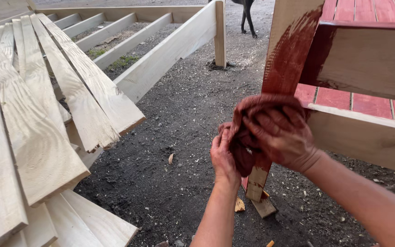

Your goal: The person wipes red wood stain onto wooden bed frames using a cloth. They first rub stain across the slatted deck of one frame, carry a bucket of stain across the yard, soak the cloth in the bucket, and then wipe stain onto the legs, rails and headboard of unfinished frames.

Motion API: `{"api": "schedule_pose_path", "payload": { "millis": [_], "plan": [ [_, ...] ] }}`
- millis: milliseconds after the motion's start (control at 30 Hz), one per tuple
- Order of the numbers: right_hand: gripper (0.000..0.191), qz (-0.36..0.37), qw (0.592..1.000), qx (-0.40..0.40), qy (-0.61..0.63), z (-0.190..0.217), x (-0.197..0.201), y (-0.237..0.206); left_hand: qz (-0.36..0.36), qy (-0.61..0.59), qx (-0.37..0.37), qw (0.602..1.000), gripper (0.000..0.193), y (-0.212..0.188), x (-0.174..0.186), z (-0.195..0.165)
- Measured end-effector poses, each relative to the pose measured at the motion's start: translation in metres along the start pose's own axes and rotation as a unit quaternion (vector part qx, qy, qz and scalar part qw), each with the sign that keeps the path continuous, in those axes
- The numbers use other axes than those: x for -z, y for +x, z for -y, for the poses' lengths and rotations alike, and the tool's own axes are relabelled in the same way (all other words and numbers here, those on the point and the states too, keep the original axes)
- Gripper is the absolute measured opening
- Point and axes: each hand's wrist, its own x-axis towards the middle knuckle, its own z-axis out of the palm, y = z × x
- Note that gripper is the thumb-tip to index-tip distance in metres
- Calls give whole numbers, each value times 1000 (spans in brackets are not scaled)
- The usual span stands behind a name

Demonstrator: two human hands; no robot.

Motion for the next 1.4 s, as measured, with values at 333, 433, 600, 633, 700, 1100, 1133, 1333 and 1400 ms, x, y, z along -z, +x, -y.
{"api": "schedule_pose_path", "payload": {
  "millis": [333,433,600,633,700,1100,1133,1333,1400],
  "plan": [
    [71,93,983,31,156,63,-62,-103,-145,9,105,984,21,-15,107,76],
    [67,200,975,74,55,79,-72,-122,-189,56,134,971,17,-20,129,89],
    [65,241,964,79,85,104,-70,-123,-258,136,179,940,19,-33,162,108],
    [64,252,960,82,95,107,-68,-123,-276,158,183,930,19,-37,167,112],
    [63,248,960,91,90,110,-64,-119,-309,202,189,910,22,-42,172,119],
    [53,181,973,80,120,85,-43,-91,-180,163,131,961,26,-47,140,90],
    [48,156,975,79,135,76,-39,-86,-167,153,125,966,26,-45,129,83],
    [40,-34,997,59,29,25,-22,-60,-90,116,83,986,33,-22,61,27],
    [41,-33,998,24,41,17,-20,-57,-61,110,67,990,37,-19,45,15]
  ]
}}
